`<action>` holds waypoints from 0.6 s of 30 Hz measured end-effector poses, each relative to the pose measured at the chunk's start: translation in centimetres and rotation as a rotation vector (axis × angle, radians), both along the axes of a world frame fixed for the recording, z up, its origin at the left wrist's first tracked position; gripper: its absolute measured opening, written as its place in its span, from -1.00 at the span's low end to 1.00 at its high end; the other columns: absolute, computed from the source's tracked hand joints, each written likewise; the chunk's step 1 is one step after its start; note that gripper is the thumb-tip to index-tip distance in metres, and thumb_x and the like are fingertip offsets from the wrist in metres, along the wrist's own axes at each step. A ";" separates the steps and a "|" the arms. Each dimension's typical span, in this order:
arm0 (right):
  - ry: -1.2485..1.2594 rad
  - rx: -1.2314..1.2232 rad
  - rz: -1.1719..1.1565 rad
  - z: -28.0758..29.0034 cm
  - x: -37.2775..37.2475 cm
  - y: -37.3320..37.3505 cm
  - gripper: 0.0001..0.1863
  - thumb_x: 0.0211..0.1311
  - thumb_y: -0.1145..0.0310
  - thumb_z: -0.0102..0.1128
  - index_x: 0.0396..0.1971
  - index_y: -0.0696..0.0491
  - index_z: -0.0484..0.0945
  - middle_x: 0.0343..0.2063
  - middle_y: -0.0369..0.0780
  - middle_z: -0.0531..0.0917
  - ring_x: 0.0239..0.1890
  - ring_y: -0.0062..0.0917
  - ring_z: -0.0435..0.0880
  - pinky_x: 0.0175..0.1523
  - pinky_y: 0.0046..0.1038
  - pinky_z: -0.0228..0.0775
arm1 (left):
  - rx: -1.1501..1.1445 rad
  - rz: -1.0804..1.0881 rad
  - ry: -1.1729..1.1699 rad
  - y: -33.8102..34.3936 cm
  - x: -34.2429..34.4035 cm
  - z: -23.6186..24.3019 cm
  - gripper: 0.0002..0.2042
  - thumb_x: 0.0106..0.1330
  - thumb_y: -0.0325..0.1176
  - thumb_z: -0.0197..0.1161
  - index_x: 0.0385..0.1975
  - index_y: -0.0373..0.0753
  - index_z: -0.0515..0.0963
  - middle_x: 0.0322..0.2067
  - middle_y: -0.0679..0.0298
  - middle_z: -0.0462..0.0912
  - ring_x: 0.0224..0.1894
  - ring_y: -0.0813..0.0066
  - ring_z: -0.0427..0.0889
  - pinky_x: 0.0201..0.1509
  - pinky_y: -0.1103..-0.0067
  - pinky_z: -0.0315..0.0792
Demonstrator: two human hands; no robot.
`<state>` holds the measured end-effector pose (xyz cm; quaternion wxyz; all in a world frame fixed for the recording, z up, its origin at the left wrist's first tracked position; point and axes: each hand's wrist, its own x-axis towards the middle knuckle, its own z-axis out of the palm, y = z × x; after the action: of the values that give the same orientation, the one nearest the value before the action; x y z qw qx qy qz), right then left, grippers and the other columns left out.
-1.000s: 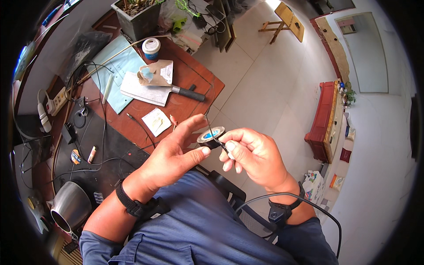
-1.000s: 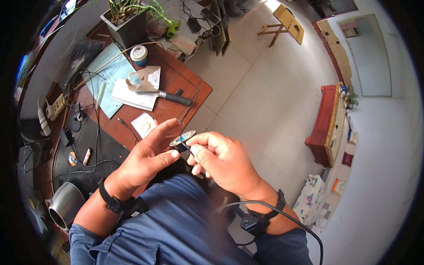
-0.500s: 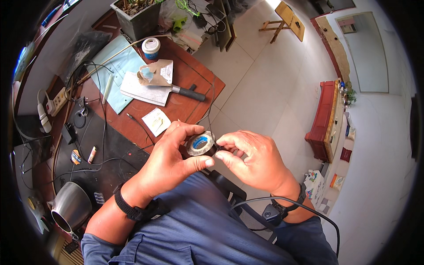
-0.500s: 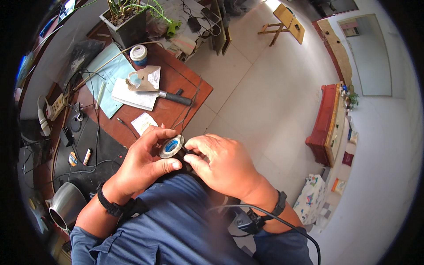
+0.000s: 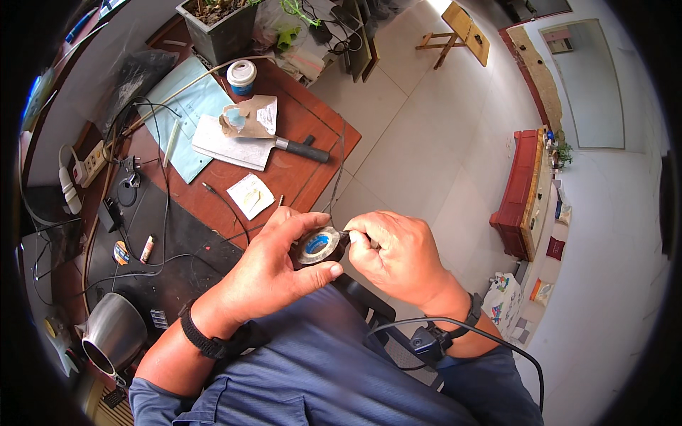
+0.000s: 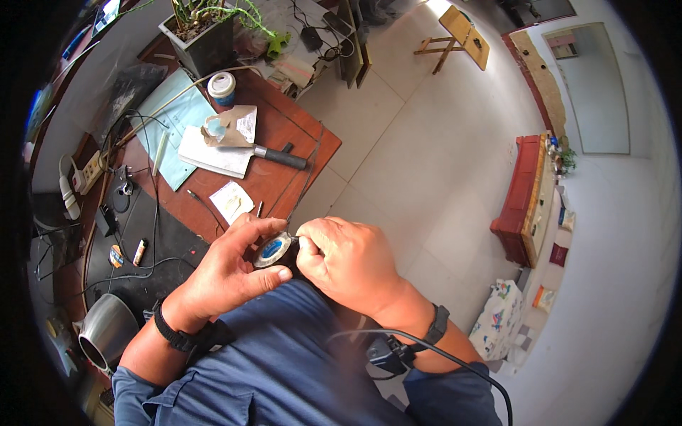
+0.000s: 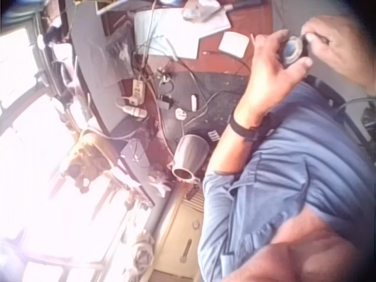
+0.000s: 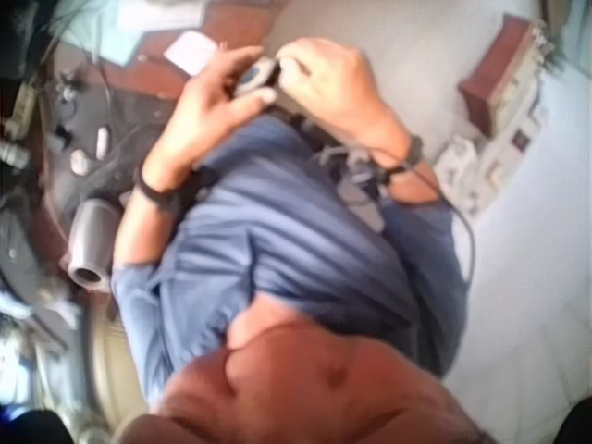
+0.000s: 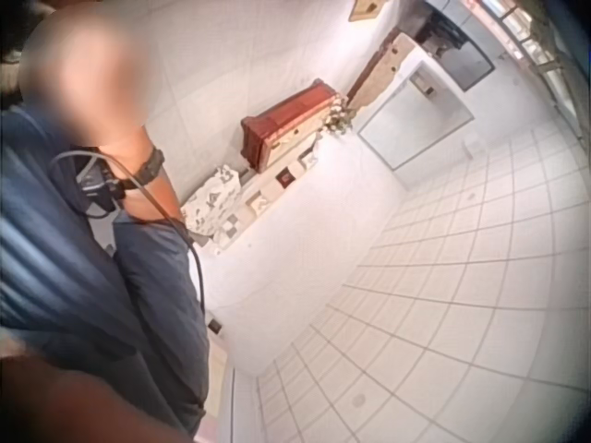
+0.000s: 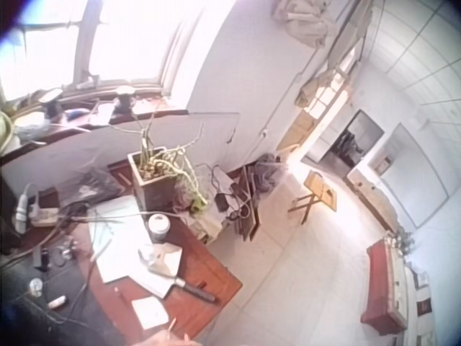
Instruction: The person walks from an outdoor area into a room and sits at a workbench. They pick up a wire and a roll of electrical tape, then wrap the tape around a section of the wire. After finishing, they place the tape on the table and pick up a kettle.
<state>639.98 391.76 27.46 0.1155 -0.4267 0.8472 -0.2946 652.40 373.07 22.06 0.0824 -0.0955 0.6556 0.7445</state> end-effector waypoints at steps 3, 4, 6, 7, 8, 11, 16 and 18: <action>-0.053 0.012 -0.035 -0.2 0.0 0.0 -0.96 0.24 0.49 0.30 -0.33 0.11 0.67 -0.49 -0.16 0.68 -0.47 -0.29 0.68 -0.34 -0.31 0.52 | -0.033 -0.045 -0.037 -0.2 -0.1 0.2 -0.36 0.27 -0.36 0.61 0.30 -0.40 0.48 0.02 0.24 0.47 0.07 0.50 0.57 0.19 0.54 0.50; -0.073 0.016 -0.045 -0.2 0.1 0.0 -0.95 0.25 0.49 0.30 -0.32 0.11 0.67 -0.49 -0.17 0.68 -0.47 -0.30 0.68 -0.34 -0.33 0.52 | -0.057 -0.049 -0.033 -0.3 0.0 0.1 -0.37 0.27 -0.37 0.61 0.30 -0.39 0.48 0.02 0.24 0.47 0.06 0.50 0.57 0.18 0.55 0.50; -0.130 0.027 -0.063 -0.2 0.0 -0.1 -0.95 0.27 0.48 0.31 -0.31 0.12 0.68 -0.49 -0.18 0.68 -0.47 -0.36 0.68 -0.33 -0.36 0.52 | -0.053 -0.016 -0.007 -0.1 0.0 0.0 -0.40 0.25 -0.27 0.62 0.23 -0.35 0.53 -0.03 0.17 0.48 -0.02 0.39 0.59 0.08 0.48 0.55; -0.166 0.036 -0.074 0.0 0.0 -0.1 -0.95 0.29 0.47 0.31 -0.31 0.12 0.68 -0.48 -0.20 0.68 -0.47 -0.41 0.68 -0.33 -0.38 0.52 | -0.050 -0.001 0.007 0.0 0.0 0.0 -0.41 0.24 -0.22 0.62 0.19 -0.33 0.55 -0.05 0.13 0.48 -0.06 0.33 0.60 0.03 0.45 0.57; -0.203 0.043 -0.084 0.1 0.0 -0.1 -0.94 0.31 0.47 0.31 -0.30 0.13 0.69 -0.48 -0.21 0.68 -0.47 -0.45 0.68 -0.32 -0.41 0.51 | -0.059 -0.010 0.008 -0.1 0.0 0.1 -0.41 0.23 -0.21 0.62 0.19 -0.33 0.55 -0.06 0.13 0.48 -0.06 0.33 0.60 0.03 0.45 0.57; -0.379 0.039 -0.120 0.1 -0.1 -0.2 -0.94 0.36 0.48 0.30 -0.28 0.15 0.68 -0.46 -0.26 0.69 -0.44 -0.60 0.67 -0.30 -0.49 0.52 | -0.069 -0.034 0.001 -0.3 0.1 0.6 -0.41 0.22 -0.20 0.63 0.17 -0.34 0.56 -0.06 0.12 0.49 -0.06 0.32 0.60 0.04 0.45 0.57; -0.729 -0.006 -0.172 -0.6 -0.2 0.4 -0.93 0.42 0.48 0.30 -0.22 0.15 0.65 -0.39 -0.29 0.70 -0.33 -0.64 0.69 -0.19 -0.52 0.55 | -0.074 -0.061 -0.028 -0.6 0.2 1.0 -0.41 0.19 -0.21 0.64 0.16 -0.35 0.58 -0.07 0.12 0.49 -0.08 0.32 0.61 0.04 0.44 0.57; -0.867 -0.031 -0.169 -0.9 -0.5 0.7 -0.92 0.46 0.48 0.32 -0.18 0.16 0.63 -0.34 -0.34 0.69 -0.28 -0.71 0.67 -0.16 -0.58 0.55 | -0.065 -0.053 -0.027 -0.7 0.3 1.0 -0.40 0.18 -0.21 0.65 0.16 -0.35 0.58 -0.07 0.12 0.49 -0.09 0.32 0.60 0.04 0.45 0.56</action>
<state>639.49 392.46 26.54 0.4293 -0.1947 0.7478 -0.4676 652.69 372.41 23.03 0.1079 -0.0906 0.6804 0.7191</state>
